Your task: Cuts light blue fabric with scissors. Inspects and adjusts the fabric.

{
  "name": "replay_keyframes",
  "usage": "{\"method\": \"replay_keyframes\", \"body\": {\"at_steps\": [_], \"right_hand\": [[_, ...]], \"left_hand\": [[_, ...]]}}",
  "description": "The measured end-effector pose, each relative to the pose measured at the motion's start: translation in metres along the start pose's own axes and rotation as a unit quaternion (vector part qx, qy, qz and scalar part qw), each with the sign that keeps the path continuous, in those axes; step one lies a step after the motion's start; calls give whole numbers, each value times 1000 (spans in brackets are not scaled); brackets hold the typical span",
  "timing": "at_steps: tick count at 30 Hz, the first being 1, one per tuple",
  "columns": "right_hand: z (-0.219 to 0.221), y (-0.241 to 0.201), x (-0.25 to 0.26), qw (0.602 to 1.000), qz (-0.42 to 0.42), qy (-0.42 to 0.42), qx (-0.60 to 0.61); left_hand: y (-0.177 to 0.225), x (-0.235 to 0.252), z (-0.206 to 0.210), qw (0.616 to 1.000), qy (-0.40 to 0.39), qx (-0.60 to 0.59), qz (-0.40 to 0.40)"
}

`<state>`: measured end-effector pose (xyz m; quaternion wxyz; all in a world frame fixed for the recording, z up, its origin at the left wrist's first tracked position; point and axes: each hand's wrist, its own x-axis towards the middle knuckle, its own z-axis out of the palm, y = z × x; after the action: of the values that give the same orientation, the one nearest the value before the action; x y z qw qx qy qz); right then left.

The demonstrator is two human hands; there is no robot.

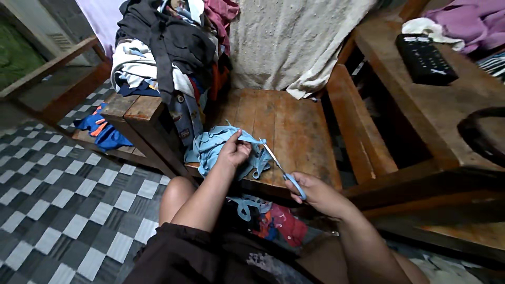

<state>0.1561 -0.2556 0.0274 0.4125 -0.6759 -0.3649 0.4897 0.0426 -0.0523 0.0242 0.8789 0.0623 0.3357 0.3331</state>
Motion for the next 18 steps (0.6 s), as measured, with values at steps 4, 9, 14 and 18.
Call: {"method": "replay_keyframes", "body": {"at_steps": [4,9,14,18], "right_hand": [[1,-2,-4,1000,-7,-7,13],[0,1,-8,999,-34,-18,25],[1,3,-9,998,-41,-13,38],[4,2,-9,996,-44,-15,79]], "left_hand": [[1,-4,-2,999,-34,-20,5],[9,-5,-7,993,-118,22,-4],[15,-5,-5,972,-197,127,21],[19,-9,0,949,-216,209,96]]}}
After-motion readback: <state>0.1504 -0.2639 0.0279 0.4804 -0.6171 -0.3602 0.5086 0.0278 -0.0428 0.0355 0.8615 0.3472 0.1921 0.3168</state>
